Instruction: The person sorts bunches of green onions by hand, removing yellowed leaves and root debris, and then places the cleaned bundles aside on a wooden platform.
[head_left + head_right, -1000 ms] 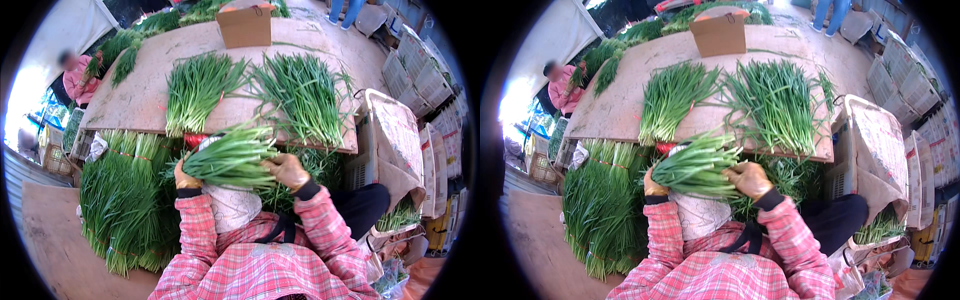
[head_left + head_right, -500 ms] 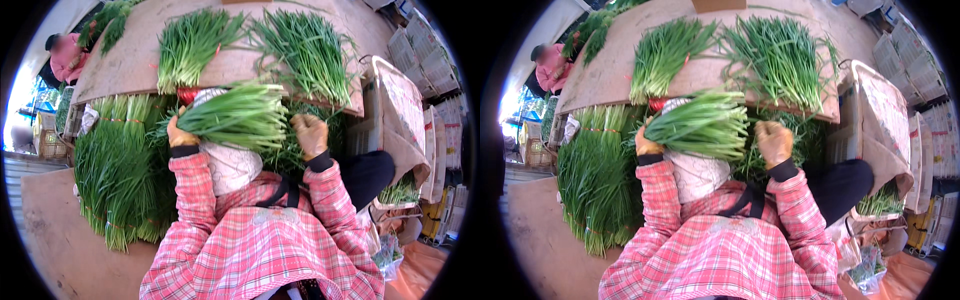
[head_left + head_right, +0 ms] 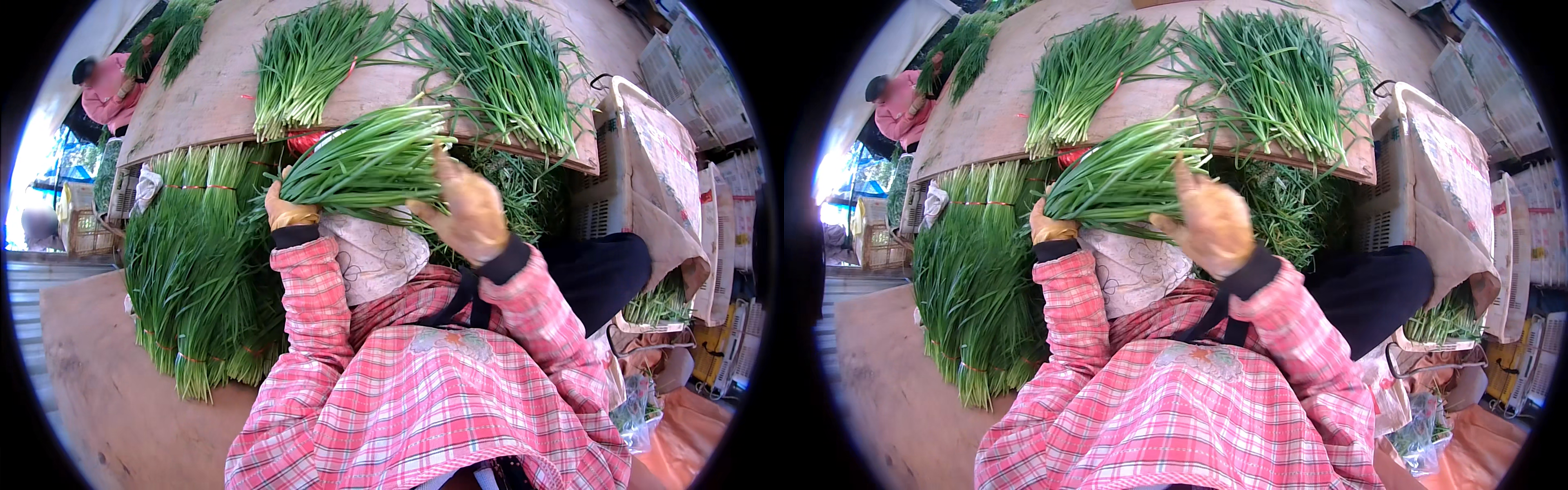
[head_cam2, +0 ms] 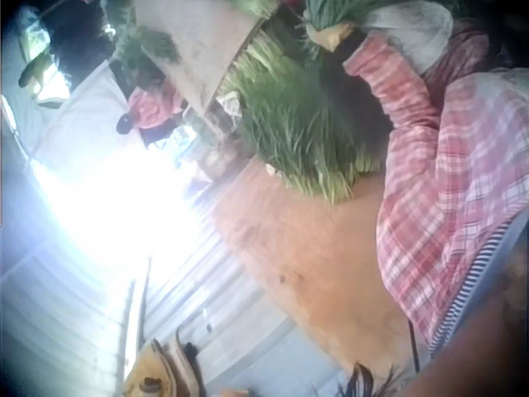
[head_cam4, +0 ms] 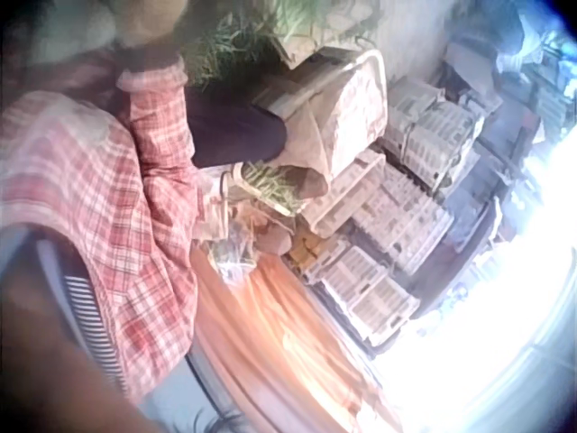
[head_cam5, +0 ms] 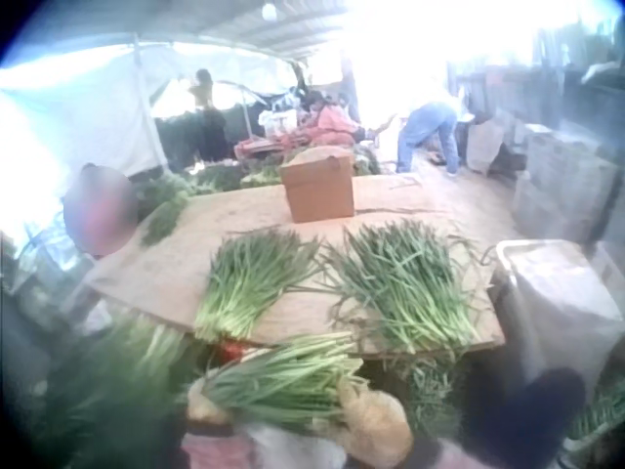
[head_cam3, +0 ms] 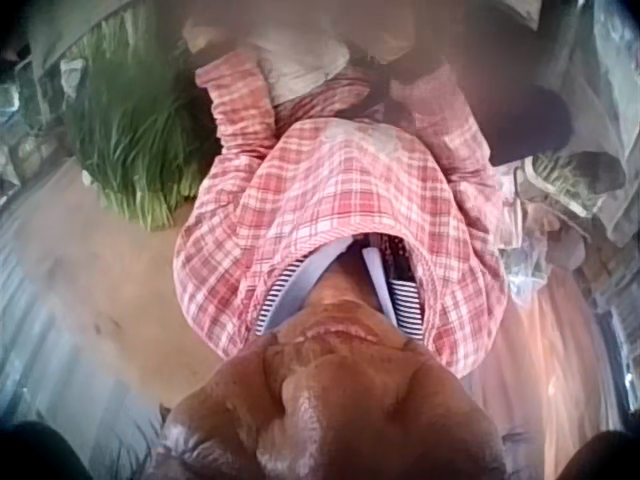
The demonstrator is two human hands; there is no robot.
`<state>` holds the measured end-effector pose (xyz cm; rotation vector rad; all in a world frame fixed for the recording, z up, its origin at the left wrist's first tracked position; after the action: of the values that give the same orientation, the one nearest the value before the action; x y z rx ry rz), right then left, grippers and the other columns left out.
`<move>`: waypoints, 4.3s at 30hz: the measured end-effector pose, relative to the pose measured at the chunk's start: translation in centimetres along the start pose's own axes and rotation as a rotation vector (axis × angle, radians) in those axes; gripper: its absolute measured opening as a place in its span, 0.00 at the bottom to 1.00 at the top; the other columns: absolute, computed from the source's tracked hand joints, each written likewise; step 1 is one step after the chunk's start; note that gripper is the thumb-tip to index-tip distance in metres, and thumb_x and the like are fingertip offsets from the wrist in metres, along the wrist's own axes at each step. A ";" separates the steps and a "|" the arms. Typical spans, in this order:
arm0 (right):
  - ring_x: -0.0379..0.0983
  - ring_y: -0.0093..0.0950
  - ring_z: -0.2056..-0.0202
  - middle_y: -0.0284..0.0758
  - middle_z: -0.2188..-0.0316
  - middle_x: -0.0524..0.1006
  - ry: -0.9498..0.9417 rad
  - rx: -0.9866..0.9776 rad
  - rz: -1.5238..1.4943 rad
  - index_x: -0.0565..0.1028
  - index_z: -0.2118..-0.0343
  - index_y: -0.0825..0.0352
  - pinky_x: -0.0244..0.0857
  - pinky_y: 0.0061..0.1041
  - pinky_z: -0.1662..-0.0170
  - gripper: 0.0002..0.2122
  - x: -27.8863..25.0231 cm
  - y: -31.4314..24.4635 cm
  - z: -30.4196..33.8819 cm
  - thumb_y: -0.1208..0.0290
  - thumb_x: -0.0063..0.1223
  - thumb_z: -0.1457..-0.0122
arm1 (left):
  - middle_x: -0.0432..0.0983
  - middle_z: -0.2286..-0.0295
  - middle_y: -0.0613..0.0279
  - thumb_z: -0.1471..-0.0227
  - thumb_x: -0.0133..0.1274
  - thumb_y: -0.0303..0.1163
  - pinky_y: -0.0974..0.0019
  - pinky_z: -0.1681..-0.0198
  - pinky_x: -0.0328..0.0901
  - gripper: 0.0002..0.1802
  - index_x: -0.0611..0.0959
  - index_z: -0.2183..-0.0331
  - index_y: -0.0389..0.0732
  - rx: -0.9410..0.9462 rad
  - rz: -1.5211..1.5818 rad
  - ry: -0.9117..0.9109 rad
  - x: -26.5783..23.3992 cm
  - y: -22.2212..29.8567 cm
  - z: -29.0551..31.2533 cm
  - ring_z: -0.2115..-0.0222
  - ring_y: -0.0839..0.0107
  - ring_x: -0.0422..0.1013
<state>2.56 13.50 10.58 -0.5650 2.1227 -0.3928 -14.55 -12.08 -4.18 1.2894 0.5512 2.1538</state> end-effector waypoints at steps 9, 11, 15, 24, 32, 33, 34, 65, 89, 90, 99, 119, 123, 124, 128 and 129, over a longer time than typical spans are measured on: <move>0.68 0.30 0.82 0.36 0.78 0.75 -0.424 -0.199 -0.094 0.74 0.58 0.66 0.63 0.28 0.80 0.15 1.1 -8.2 5.7 0.78 0.46 0.50 | 0.76 0.67 0.58 0.46 0.38 0.40 0.47 0.56 0.66 0.20 0.78 0.58 0.40 -0.036 0.064 -0.371 -1.1 0.9 -2.9 0.64 0.54 0.72; 0.69 0.26 0.81 0.36 0.76 0.76 -0.296 -0.113 -0.173 0.75 0.60 0.66 0.65 0.22 0.78 0.13 0.8 -4.0 7.7 0.80 0.48 0.49 | 0.77 0.66 0.57 0.45 0.37 0.38 0.47 0.56 0.66 0.19 0.78 0.60 0.39 -0.037 0.045 -0.328 -2.0 0.4 -4.0 0.64 0.54 0.72; 0.69 0.21 0.79 0.34 0.79 0.74 -0.130 0.155 -0.315 0.76 0.60 0.67 0.63 0.16 0.77 0.12 -2.6 0.8 6.0 0.83 0.55 0.50 | 0.76 0.61 0.54 0.43 0.33 0.33 0.49 0.54 0.66 0.18 0.77 0.63 0.38 0.005 0.128 -0.015 -4.6 -0.4 -4.8 0.60 0.56 0.71; 0.70 0.35 0.65 0.38 0.66 0.74 -0.224 -0.268 0.249 0.74 0.59 0.62 0.65 0.34 0.64 0.15 4.0 -0.9 -2.3 0.63 0.52 0.50 | 0.75 0.59 0.56 0.42 0.33 0.33 0.52 0.51 0.65 0.19 0.76 0.57 0.38 0.061 -0.219 -0.019 -3.4 0.0 -2.9 0.57 0.59 0.70; 0.72 0.39 0.70 0.39 0.67 0.75 -0.177 -0.047 0.004 0.74 0.61 0.65 0.66 0.35 0.69 0.15 3.5 0.4 -0.8 0.70 0.56 0.54 | 0.75 0.59 0.55 0.44 0.33 0.34 0.49 0.50 0.63 0.19 0.76 0.59 0.38 -0.005 0.064 0.041 -2.9 -0.5 -2.0 0.56 0.56 0.69; 0.73 0.39 0.71 0.39 0.67 0.75 -0.178 -0.032 -0.016 0.73 0.59 0.65 0.67 0.35 0.70 0.17 3.5 0.6 -0.8 0.70 0.56 0.54 | 0.75 0.59 0.55 0.44 0.33 0.34 0.48 0.50 0.62 0.19 0.76 0.59 0.38 -0.030 0.102 0.049 -3.0 -0.6 -2.2 0.56 0.55 0.69; 0.72 0.39 0.74 0.40 0.68 0.74 -0.093 -0.038 0.063 0.70 0.55 0.69 0.66 0.34 0.74 0.20 3.8 0.7 -0.5 0.70 0.56 0.53 | 0.74 0.58 0.55 0.44 0.33 0.35 0.47 0.50 0.62 0.19 0.76 0.59 0.38 -0.035 0.126 0.047 -3.0 -0.6 -2.3 0.56 0.55 0.69; 0.64 0.17 0.77 0.29 0.80 0.73 -0.298 0.623 -0.596 0.76 0.63 0.72 0.63 0.19 0.73 0.08 5.0 5.4 6.6 0.73 0.51 0.41 | 0.66 0.78 0.80 0.47 0.49 0.33 0.64 0.58 0.59 0.06 0.76 0.64 0.51 -0.459 0.560 -1.141 1.9 2.6 2.0 0.72 0.78 0.61; 0.74 0.38 0.72 0.39 0.74 0.77 -0.311 0.256 -0.163 0.78 0.66 0.63 0.67 0.34 0.70 0.10 5.4 4.3 2.8 0.65 0.54 0.49 | 0.60 0.79 0.78 0.48 0.47 0.38 0.70 0.65 0.55 0.11 0.72 0.63 0.45 -0.100 0.408 -0.752 -2.0 2.2 -0.9 0.76 0.79 0.55; 0.74 0.38 0.72 0.39 0.73 0.77 -0.305 0.247 -0.183 0.78 0.66 0.63 0.67 0.34 0.70 0.10 5.1 3.8 2.4 0.64 0.54 0.49 | 0.59 0.79 0.78 0.48 0.47 0.39 0.70 0.65 0.55 0.11 0.72 0.63 0.45 -0.130 0.431 -0.823 -1.3 2.4 -0.3 0.76 0.78 0.55; 0.76 0.27 0.70 0.39 0.73 0.79 -0.059 0.724 -0.718 0.78 0.64 0.68 0.68 0.22 0.65 0.11 2.3 8.0 1.5 0.67 0.57 0.46 | 0.58 0.81 0.77 0.46 0.45 0.35 0.71 0.70 0.53 0.14 0.73 0.60 0.36 0.003 0.331 -0.922 3.5 5.5 3.0 0.79 0.80 0.53; 0.64 0.34 0.49 0.46 0.52 0.68 -0.411 -0.058 -0.872 0.51 0.41 0.73 0.59 0.29 0.46 0.49 1.8 -4.9 -6.1 0.61 0.72 0.63 | 0.57 0.80 0.68 0.49 0.48 0.32 0.68 0.70 0.54 0.07 0.74 0.71 0.37 0.330 -0.271 -0.899 22.6 9.7 14.7 0.77 0.74 0.54; 0.64 0.24 0.50 0.34 0.50 0.68 -0.303 0.094 -1.287 0.49 0.40 0.70 0.61 0.22 0.48 0.49 1.4 -2.3 -10.8 0.77 0.72 0.65 | 0.73 0.73 0.58 0.49 0.49 0.33 0.68 0.67 0.65 0.15 0.75 0.62 0.31 0.707 -0.538 -1.136 30.0 11.1 16.8 0.71 0.70 0.69; 0.64 0.25 0.50 0.35 0.50 0.68 -0.271 0.081 -1.277 0.49 0.40 0.70 0.62 0.23 0.48 0.49 1.2 -1.6 -12.0 0.76 0.72 0.64 | 0.74 0.72 0.57 0.49 0.49 0.33 0.68 0.66 0.65 0.15 0.76 0.63 0.31 0.703 -0.439 -1.196 31.3 10.8 16.5 0.71 0.70 0.69; 0.63 0.28 0.48 0.39 0.48 0.67 -0.222 0.120 -0.817 0.48 0.39 0.70 0.61 0.25 0.46 0.51 2.3 4.5 -15.2 0.74 0.73 0.66 | 0.78 0.68 0.58 0.50 0.51 0.28 0.70 0.64 0.68 0.11 0.80 0.66 0.31 0.668 -0.580 -1.258 35.3 6.6 13.6 0.70 0.70 0.73; 0.63 0.28 0.48 0.40 0.48 0.66 -0.227 0.139 -0.685 0.48 0.39 0.70 0.60 0.25 0.46 0.52 2.7 5.4 -15.4 0.73 0.74 0.66 | 0.78 0.68 0.58 0.51 0.52 0.26 0.70 0.63 0.68 0.11 0.79 0.64 0.30 0.695 -0.698 -1.034 34.6 5.7 11.9 0.70 0.70 0.74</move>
<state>-12.86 17.70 14.88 -1.1925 1.6234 -0.8036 -18.44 6.87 27.39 1.9323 1.0866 0.5619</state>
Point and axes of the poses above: each hand's wrist, its own z-axis away from the middle knuckle, its own x-axis out of the palm, y = z × x, the point moved 7 cm from there along -z, towards the middle knuckle
